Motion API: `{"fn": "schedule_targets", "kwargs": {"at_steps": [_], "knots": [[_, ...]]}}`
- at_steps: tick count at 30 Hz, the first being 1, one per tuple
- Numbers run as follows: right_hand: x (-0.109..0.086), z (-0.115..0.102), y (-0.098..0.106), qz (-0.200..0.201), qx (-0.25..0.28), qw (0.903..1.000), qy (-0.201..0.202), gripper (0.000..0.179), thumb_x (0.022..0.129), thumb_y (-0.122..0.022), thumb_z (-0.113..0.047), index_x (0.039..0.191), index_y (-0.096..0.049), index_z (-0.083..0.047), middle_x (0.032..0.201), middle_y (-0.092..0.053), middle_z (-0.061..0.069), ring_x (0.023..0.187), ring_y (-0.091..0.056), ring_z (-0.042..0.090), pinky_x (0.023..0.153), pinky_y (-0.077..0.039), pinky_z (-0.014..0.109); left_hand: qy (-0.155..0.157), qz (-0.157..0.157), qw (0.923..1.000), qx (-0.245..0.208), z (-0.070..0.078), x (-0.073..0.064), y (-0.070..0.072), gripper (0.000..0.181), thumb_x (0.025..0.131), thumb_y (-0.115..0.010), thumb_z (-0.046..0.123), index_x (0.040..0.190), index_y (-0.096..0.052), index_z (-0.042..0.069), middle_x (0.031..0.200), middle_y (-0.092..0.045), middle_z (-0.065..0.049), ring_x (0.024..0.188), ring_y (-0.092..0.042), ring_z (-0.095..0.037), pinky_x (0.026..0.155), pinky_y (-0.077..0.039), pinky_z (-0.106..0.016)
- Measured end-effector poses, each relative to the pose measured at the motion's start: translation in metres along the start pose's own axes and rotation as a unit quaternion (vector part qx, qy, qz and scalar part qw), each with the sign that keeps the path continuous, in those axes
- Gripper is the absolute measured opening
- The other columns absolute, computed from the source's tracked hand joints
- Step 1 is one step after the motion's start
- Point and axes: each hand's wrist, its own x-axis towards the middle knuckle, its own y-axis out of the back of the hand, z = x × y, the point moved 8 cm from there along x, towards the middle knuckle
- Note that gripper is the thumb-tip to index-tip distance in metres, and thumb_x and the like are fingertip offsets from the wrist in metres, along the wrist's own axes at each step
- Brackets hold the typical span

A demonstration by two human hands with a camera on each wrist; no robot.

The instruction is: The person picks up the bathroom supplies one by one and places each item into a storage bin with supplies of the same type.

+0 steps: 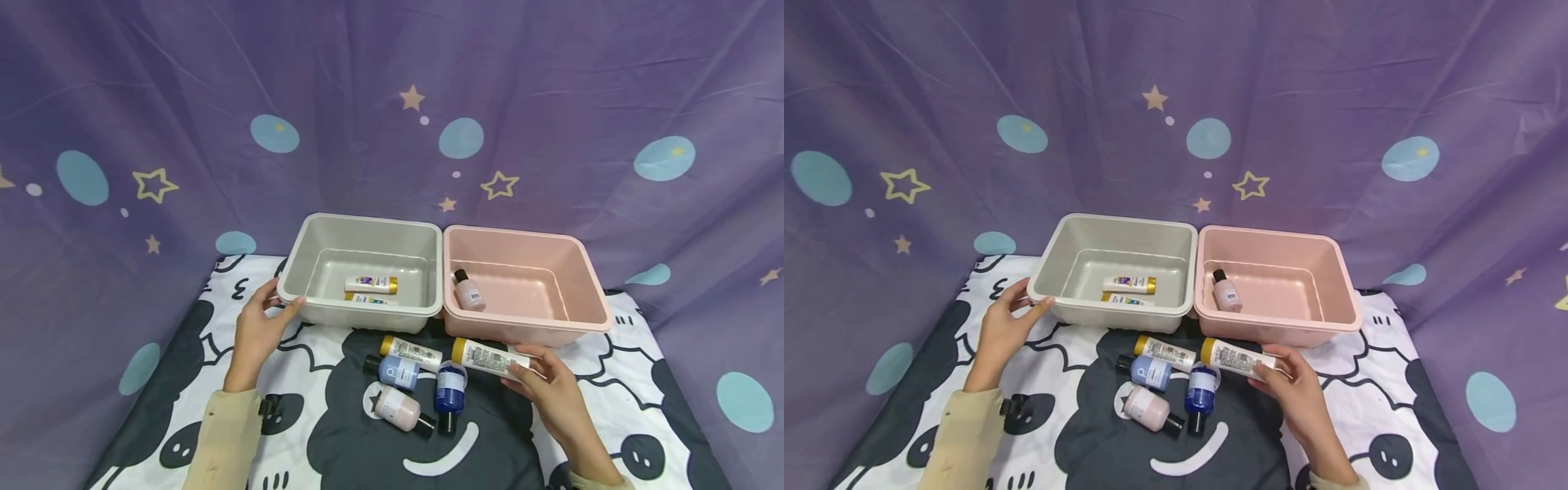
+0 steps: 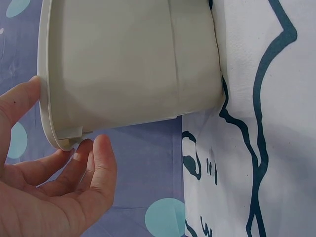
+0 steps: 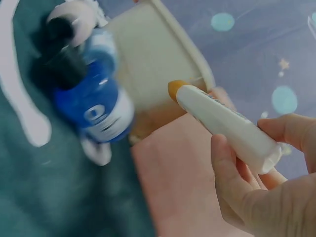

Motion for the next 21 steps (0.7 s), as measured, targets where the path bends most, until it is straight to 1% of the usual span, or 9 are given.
{"fn": "schedule_targets", "kwargs": {"at_steps": [3, 6, 9, 11, 12, 16, 19, 21], "knots": [[0.003, -0.02, -0.008, -0.029, -0.005, 0.9992, 0.027, 0.036, 0.094, -0.066, 0.004, 0.126, -0.05, 0.01, 0.113, -0.062, 0.015, 0.1, -0.067, 0.022, 0.083, -0.057, 0.043, 0.001, 0.0, 1.0, -0.002, 0.001, -0.001, -0.001, 0.082, 0.09, -0.073, 0.047, 0.152, -0.041, 0.003, 0.142, -0.053, -0.019, 0.124, -0.052, -0.034, 0.092, -0.046, -0.047], [0.01, -0.041, -0.018, -0.06, 0.008, 0.9965, 0.057, 0.038, 0.095, -0.063, 0.007, 0.129, -0.046, 0.013, 0.116, -0.06, 0.016, 0.103, -0.065, 0.023, 0.085, -0.056, 0.043, 0.002, 0.002, 1.0, -0.006, 0.002, -0.001, -0.002, 0.082, 0.091, -0.073, 0.046, 0.152, -0.04, 0.002, 0.144, -0.051, -0.018, 0.125, -0.052, -0.034, 0.093, -0.046, -0.048], [0.02, -0.06, -0.03, -0.078, 0.022, 0.9935, 0.08, 0.035, 0.095, -0.061, 0.008, 0.128, -0.05, 0.009, 0.117, -0.059, 0.016, 0.106, -0.063, 0.023, 0.086, -0.056, 0.042, 0.002, 0.0, 1.0, -0.008, 0.001, -0.001, -0.001, 0.083, 0.09, -0.073, 0.047, 0.152, -0.04, 0.003, 0.143, -0.052, -0.019, 0.126, -0.052, -0.034, 0.094, -0.046, -0.048], [0.029, -0.072, -0.037, -0.078, 0.037, 0.9921, 0.091, 0.032, 0.094, -0.061, 0.01, 0.125, -0.054, 0.006, 0.113, -0.06, 0.015, 0.103, -0.064, 0.023, 0.084, -0.057, 0.041, 0.002, -0.001, 1.0, -0.009, 0.001, -0.001, -0.001, 0.083, 0.09, -0.073, 0.047, 0.152, -0.041, 0.003, 0.142, -0.053, -0.02, 0.125, -0.052, -0.035, 0.094, -0.046, -0.048], [0.034, -0.077, -0.04, -0.077, 0.038, 0.992, 0.092, 0.031, 0.094, -0.062, 0.01, 0.124, -0.057, 0.003, 0.112, -0.06, 0.014, 0.102, -0.064, 0.023, 0.084, -0.057, 0.039, 0.001, -0.001, 1.0, -0.009, 0.001, 0.0, -0.002, 0.083, 0.09, -0.073, 0.047, 0.152, -0.041, 0.003, 0.141, -0.053, -0.02, 0.125, -0.052, -0.035, 0.094, -0.046, -0.048], [0.056, -0.098, -0.057, -0.08, 0.062, 0.9906, 0.092, 0.031, 0.094, -0.063, 0.01, 0.123, -0.058, 0.004, 0.109, -0.061, 0.015, 0.101, -0.065, 0.024, 0.084, -0.057, 0.042, -0.001, -0.001, 1.0, -0.008, 0.001, 0.0, -0.002, 0.082, 0.09, -0.074, 0.047, 0.151, -0.042, 0.003, 0.139, -0.054, -0.021, 0.124, -0.053, -0.035, 0.092, -0.046, -0.047], [0.074, -0.112, -0.073, -0.091, 0.057, 0.9902, 0.089, 0.032, 0.094, -0.066, 0.005, 0.125, -0.057, 0.002, 0.111, -0.061, 0.016, 0.104, -0.064, 0.026, 0.086, -0.055, 0.044, -0.002, 0.0, 1.0, -0.007, 0.001, 0.0, -0.001, 0.082, 0.09, -0.074, 0.046, 0.151, -0.042, 0.003, 0.138, -0.055, -0.021, 0.123, -0.054, -0.034, 0.091, -0.046, -0.046], [0.087, -0.122, -0.086, -0.102, 0.053, 0.9896, 0.087, 0.032, 0.094, -0.067, 0.002, 0.125, -0.058, 0.0, 0.114, -0.06, 0.017, 0.105, -0.064, 0.026, 0.087, -0.055, 0.043, -0.001, 0.0, 1.0, -0.006, 0.001, 0.0, -0.001, 0.082, 0.09, -0.074, 0.046, 0.151, -0.042, 0.003, 0.138, -0.055, -0.021, 0.123, -0.054, -0.034, 0.09, -0.046, -0.045]]}}
